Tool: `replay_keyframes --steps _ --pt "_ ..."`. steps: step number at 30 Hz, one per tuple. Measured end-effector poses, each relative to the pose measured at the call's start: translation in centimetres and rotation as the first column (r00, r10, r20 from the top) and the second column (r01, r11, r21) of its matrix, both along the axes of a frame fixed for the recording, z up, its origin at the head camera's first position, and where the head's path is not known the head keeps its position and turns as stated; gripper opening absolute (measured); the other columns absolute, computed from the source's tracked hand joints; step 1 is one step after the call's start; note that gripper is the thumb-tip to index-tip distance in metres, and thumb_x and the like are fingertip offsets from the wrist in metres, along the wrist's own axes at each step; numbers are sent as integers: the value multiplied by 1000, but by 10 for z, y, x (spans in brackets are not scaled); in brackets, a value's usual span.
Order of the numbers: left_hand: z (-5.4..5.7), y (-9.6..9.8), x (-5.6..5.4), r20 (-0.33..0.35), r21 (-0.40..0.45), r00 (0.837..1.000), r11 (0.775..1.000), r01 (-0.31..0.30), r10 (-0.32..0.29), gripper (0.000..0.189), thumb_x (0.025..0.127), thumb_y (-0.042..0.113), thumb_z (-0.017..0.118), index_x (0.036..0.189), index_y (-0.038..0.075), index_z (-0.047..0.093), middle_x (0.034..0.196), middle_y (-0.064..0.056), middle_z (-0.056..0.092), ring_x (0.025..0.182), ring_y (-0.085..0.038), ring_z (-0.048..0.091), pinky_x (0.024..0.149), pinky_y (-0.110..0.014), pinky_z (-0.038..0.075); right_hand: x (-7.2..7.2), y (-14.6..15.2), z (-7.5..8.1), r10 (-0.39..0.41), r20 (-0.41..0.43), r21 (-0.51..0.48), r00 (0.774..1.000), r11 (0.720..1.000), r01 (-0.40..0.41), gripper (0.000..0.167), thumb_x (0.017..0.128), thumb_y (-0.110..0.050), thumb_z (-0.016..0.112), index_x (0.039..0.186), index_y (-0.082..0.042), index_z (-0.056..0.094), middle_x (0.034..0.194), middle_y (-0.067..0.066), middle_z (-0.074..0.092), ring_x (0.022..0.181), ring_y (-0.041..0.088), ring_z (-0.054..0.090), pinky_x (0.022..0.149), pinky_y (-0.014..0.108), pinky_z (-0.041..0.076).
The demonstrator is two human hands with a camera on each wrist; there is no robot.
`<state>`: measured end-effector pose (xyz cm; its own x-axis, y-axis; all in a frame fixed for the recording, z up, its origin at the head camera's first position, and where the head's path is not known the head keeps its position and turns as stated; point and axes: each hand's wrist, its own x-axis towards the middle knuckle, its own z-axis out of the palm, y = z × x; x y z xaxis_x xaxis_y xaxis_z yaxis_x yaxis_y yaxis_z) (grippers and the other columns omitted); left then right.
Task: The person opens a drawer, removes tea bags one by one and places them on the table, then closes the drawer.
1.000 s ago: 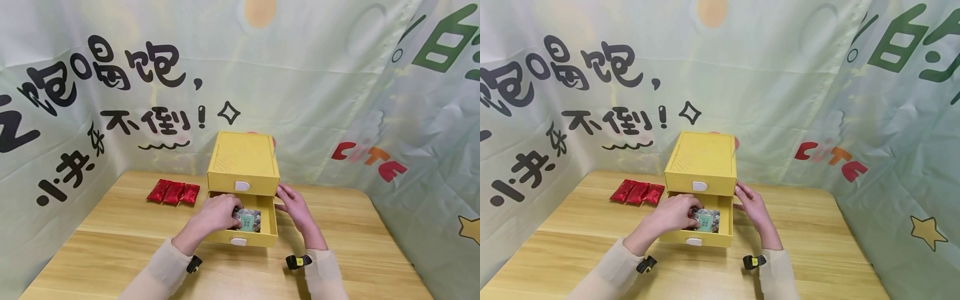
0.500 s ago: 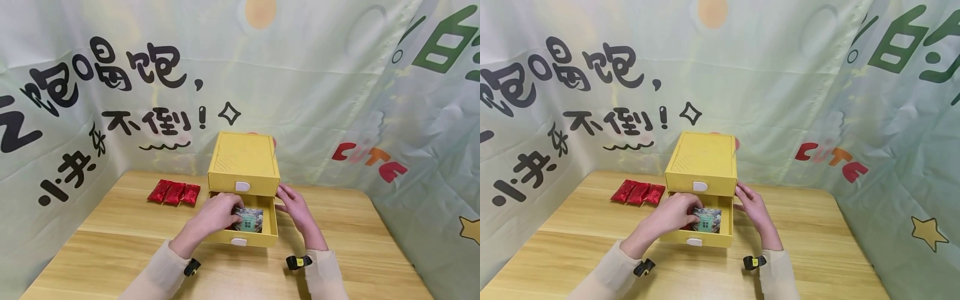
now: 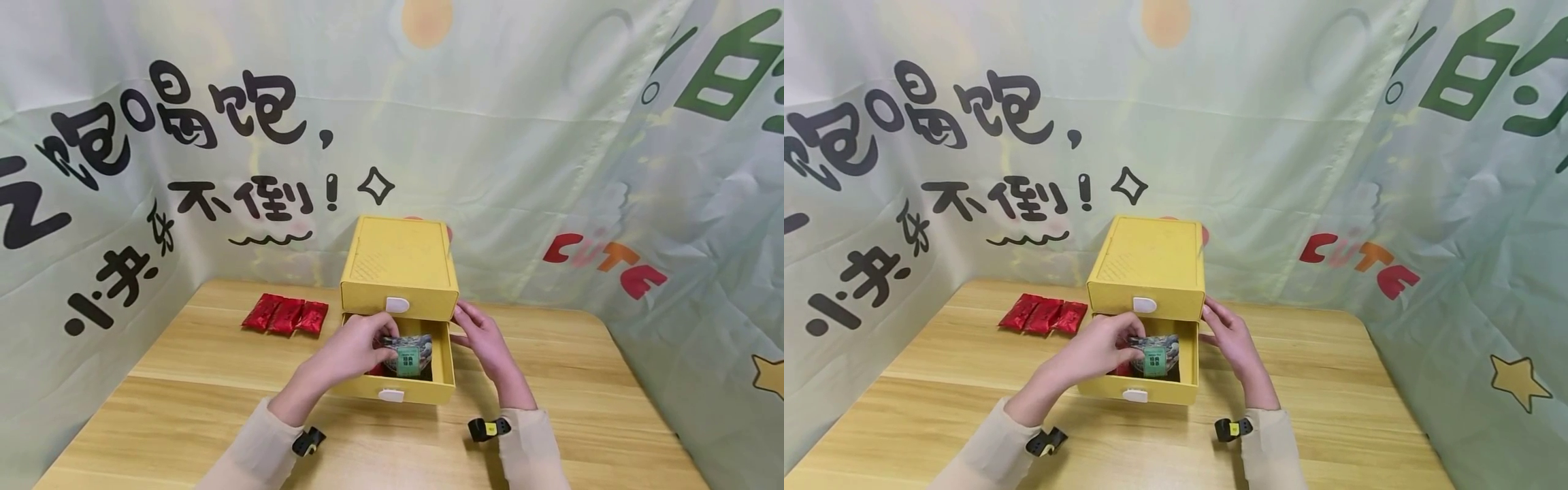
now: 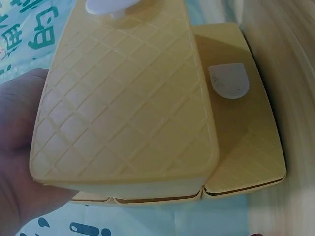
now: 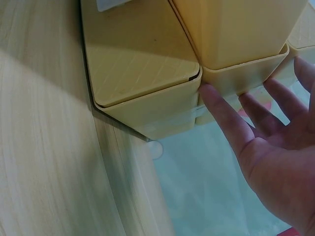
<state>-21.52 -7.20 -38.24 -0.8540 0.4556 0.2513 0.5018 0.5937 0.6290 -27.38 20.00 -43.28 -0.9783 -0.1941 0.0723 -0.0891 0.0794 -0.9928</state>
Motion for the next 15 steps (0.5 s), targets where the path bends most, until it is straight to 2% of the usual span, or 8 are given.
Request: replay_keyframes --steps 7,15 --pt "1 -3 4 74 141 997 990 -9 -1 19 92 6 78 105 11 65 93 2 72 87 -12 68 76 -30 58 0 0 1 4 -1 -4 1000 1000 -4 56 111 -30 51 156 2 42 158 23 43 142 39 46 101 45 56" --pt "3 -7 4 92 226 996 974 -30 9 20 94 3 76 109 9 64 99 -1 71 90 -16 71 78 -31 60 0 1 0 8 -9 2 1000 1000 -8 57 111 -32 51 156 1 42 158 23 43 142 39 46 101 46 56"
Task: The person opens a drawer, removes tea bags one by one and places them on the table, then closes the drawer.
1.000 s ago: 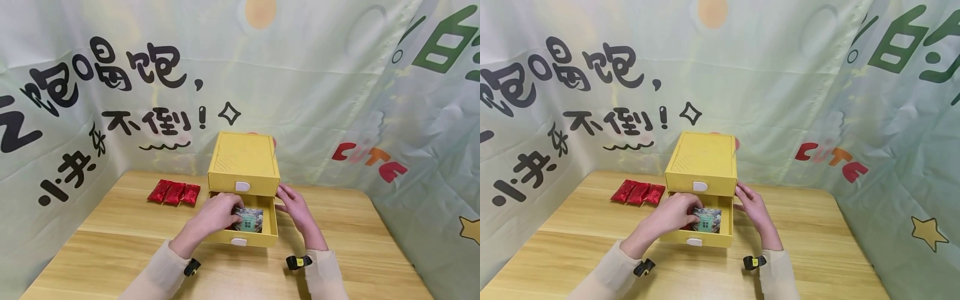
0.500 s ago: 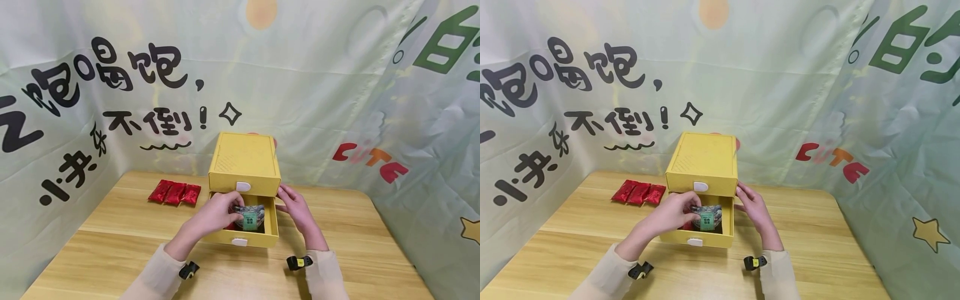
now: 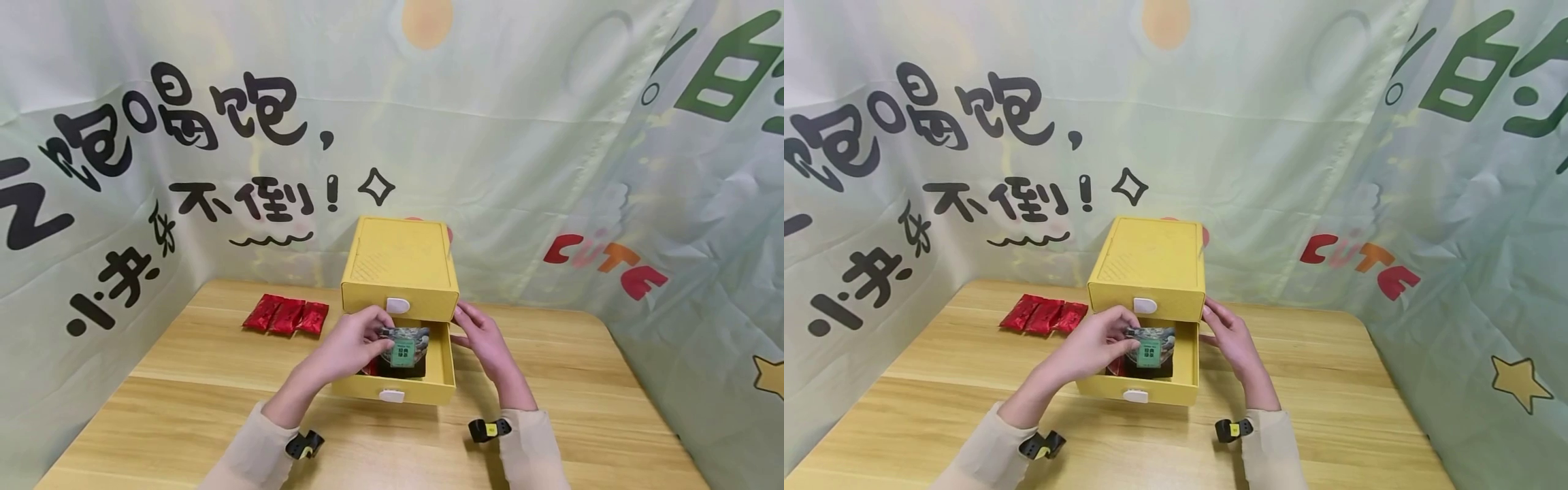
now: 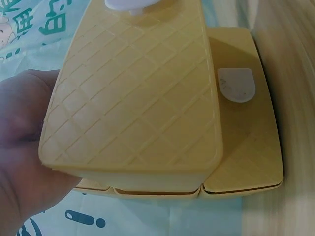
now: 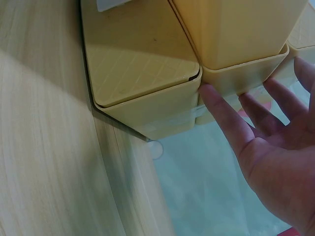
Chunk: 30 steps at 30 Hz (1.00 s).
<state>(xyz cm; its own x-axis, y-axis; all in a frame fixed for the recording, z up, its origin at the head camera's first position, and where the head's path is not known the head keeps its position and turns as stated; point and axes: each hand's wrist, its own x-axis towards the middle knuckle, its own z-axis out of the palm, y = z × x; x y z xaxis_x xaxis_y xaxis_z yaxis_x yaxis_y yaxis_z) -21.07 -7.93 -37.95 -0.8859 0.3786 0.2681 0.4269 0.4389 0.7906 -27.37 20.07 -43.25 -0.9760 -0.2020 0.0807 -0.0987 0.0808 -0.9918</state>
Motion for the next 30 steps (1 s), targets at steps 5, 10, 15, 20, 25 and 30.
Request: replay_keyframes --steps 5,10,15,20,25,30 --pt "3 -5 1 7 27 999 999 -32 31 21 94 3 75 110 10 64 102 -2 71 93 -18 71 80 -34 60 1 1 0 4 -9 9 1000 1000 -3 59 110 -35 51 156 1 42 158 23 43 141 39 46 101 45 56" --pt "7 -11 1 -11 58 999 997 -47 47 21 94 1 74 111 8 64 102 -3 71 89 -15 70 79 -32 59 1 0 -1 6 -6 6 1000 1000 -6 58 110 -36 52 156 -1 43 157 21 44 141 38 47 100 45 57" --pt "12 -19 1 -30 74 997 995 -66 68 23 94 1 75 113 8 64 103 -5 72 90 -16 71 77 -31 59 0 0 -3 9 -5 1 1000 1000 -9 57 110 -34 53 155 -1 44 157 21 45 140 37 47 99 44 57" --pt "17 -27 3 -52 65 993 993 -99 102 25 94 2 75 115 9 64 102 -4 74 90 -18 70 79 -35 58 0 0 -1 2 -12 13 1000 1000 -2 59 110 -35 52 156 1 43 157 23 45 139 36 48 99 43 58" --pt "22 -37 4 -77 55 989 991 -120 124 26 94 2 74 116 9 64 97 -4 71 87 -20 65 76 -35 55 0 0 0 -2 -6 7 1000 1000 2 58 110 -35 52 155 0 43 156 22 45 139 35 49 98 42 58" --pt "25 -49 4 -98 50 985 989 -138 142 25 95 1 73 117 8 64 91 -3 67 83 -21 60 67 -30 49 0 -1 0 -4 -3 5 1000 1000 4 58 110 -34 52 155 1 44 156 22 46 138 35 49 98 42 58"
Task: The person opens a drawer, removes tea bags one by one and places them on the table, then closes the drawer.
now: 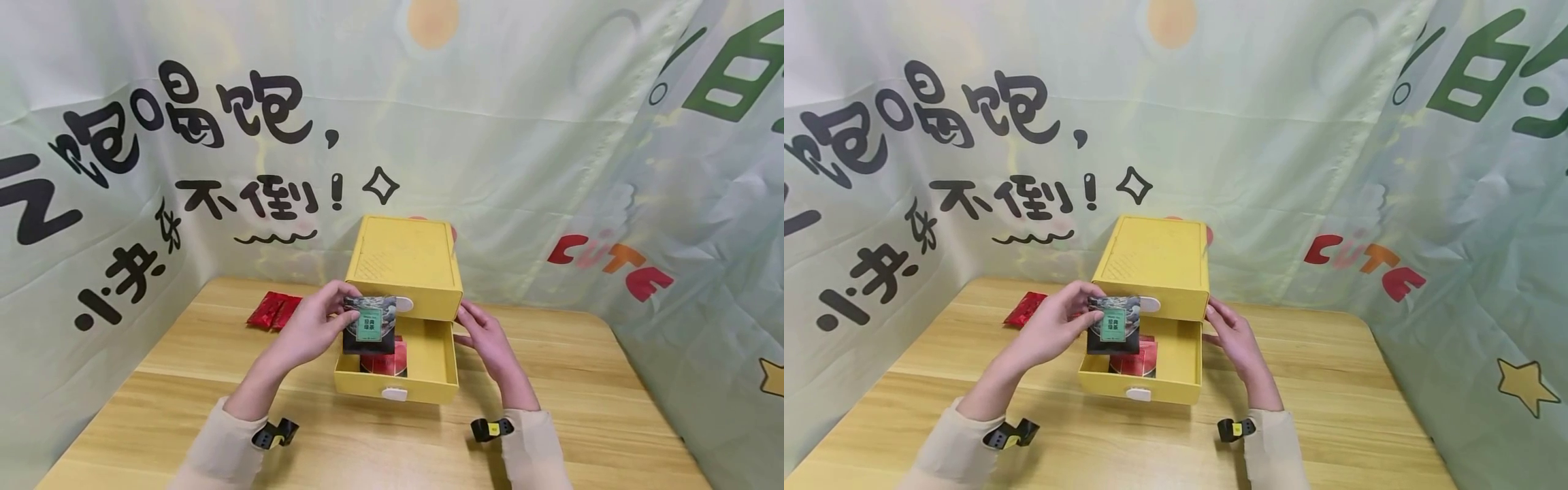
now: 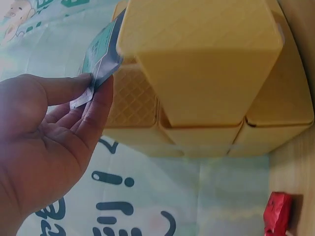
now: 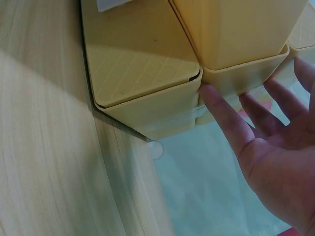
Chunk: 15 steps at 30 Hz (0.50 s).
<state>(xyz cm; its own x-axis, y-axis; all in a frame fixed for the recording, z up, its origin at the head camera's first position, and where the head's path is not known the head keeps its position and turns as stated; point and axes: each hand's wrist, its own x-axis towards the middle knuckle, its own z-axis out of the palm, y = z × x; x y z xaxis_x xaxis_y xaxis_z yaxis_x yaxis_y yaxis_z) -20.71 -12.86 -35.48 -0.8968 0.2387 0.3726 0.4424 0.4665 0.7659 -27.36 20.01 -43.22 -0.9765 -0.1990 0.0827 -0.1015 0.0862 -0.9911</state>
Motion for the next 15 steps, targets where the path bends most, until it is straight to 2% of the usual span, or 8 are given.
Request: replay_keyframes --steps 3,8,13,15 --pt "2 -8 1 -13 1 1000 1000 -10 10 25 96 1 72 119 7 63 86 -4 62 76 -20 55 62 -28 45 0 0 -1 3 -2 3 1000 1000 -3 58 110 -35 52 155 0 44 156 21 46 139 35 48 98 42 58" --pt "6 -22 2 16 30 1000 999 -26 25 25 99 -1 66 123 8 62 87 -8 62 67 -23 54 55 -28 47 -1 1 -1 6 -1 3 1000 1000 -6 58 110 -36 52 155 0 44 156 20 46 140 36 47 98 41 58" --pt "9 -38 5 38 65 999 997 -39 36 25 101 -2 61 125 5 60 99 -14 67 77 -24 59 62 -28 51 -2 1 -2 12 -4 11 1000 1000 -12 58 110 -38 52 155 -1 45 157 20 45 140 36 47 100 43 57" --pt "9 -46 5 52 76 998 996 -43 39 25 102 -3 59 126 3 59 102 -16 67 77 -24 59 61 -30 52 -1 1 -2 13 -3 11 1000 1000 -13 59 110 -37 52 156 -1 44 157 20 44 140 36 47 100 43 57"
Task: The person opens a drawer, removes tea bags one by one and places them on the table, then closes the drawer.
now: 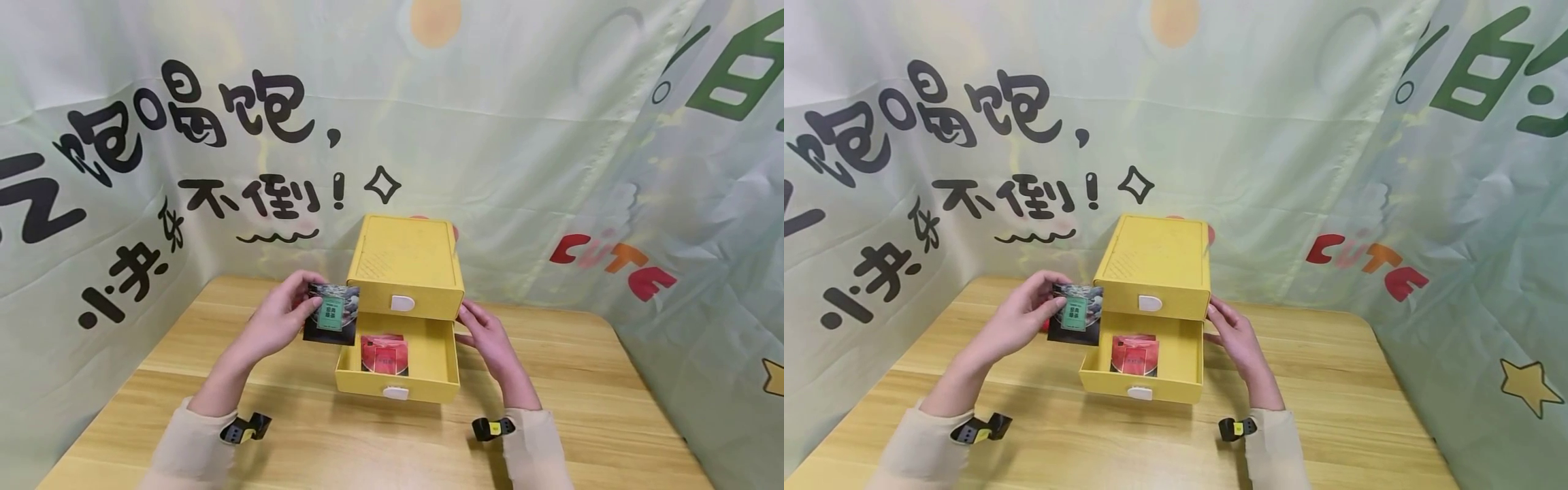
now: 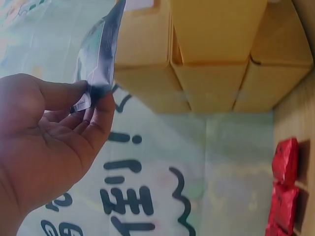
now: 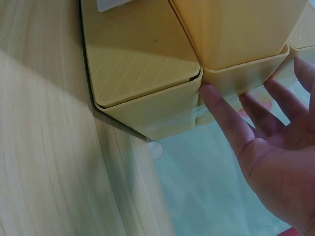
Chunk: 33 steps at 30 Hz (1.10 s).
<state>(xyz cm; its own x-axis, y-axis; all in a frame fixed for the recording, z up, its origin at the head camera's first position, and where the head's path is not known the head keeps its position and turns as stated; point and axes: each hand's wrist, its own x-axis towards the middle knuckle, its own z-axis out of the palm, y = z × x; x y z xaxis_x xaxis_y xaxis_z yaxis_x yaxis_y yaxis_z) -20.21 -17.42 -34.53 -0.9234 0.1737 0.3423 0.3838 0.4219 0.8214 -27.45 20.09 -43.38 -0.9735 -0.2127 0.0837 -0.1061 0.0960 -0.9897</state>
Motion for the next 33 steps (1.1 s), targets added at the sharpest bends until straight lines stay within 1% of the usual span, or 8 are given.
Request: replay_keyframes --steps 5,7,8,12,16,23,29,33 --pt "2 -18 0 28 5 999 1000 -17 17 28 103 -5 52 130 0 55 112 -21 65 87 -27 63 70 -31 57 1 1 2 -7 -1 1 1000 1000 7 59 110 -37 52 156 -1 44 157 21 44 139 35 47 99 41 57" --pt "3 -26 0 31 -7 999 1000 -25 25 28 104 -5 50 132 -2 54 117 -22 65 96 -28 63 80 -31 56 1 2 2 -10 -1 -1 1000 1000 10 57 110 -36 52 155 -2 45 156 20 45 139 33 48 98 41 58" --pt "3 -30 0 34 -19 999 999 -33 33 29 104 -4 50 133 -2 54 119 -22 64 99 -29 63 82 -31 56 1 2 2 -9 -1 -2 1000 1000 9 57 110 -36 52 155 -2 45 156 20 46 138 33 48 98 41 58" --pt "3 -46 -1 57 -62 996 996 -65 68 29 106 -2 48 134 -1 53 123 -23 62 104 -31 62 84 -34 54 1 2 2 -4 -2 -7 1000 1000 4 57 110 -36 52 155 -1 45 156 20 45 139 34 48 98 41 58" --pt "-1 -62 -5 82 -101 991 990 -94 103 28 107 0 48 134 1 53 123 -23 61 103 -31 60 83 -36 52 0 2 2 -4 2 -17 1000 1000 4 57 110 -36 53 154 -1 46 156 20 46 139 34 48 97 41 58" --pt "-13 -83 -15 132 -152 983 983 -106 126 28 107 1 46 134 2 54 124 -25 59 100 -32 59 80 -38 51 0 1 1 -7 -7 -10 1000 1000 7 59 110 -37 52 155 1 44 156 23 45 138 36 48 98 42 58" --pt "-27 -97 -24 162 -191 978 976 -102 133 31 106 1 47 136 3 58 127 -28 60 95 -30 60 76 -37 51 1 1 1 -9 -2 -15 1000 1000 9 60 110 -36 52 155 2 43 156 23 44 138 36 48 99 42 58" --pt "-38 -108 -31 174 -240 973 965 -106 150 32 106 0 48 135 3 60 126 -29 60 93 -29 59 75 -37 49 1 0 2 -10 0 -16 1000 1000 10 59 110 -36 52 155 2 43 156 23 44 139 37 47 99 42 58"
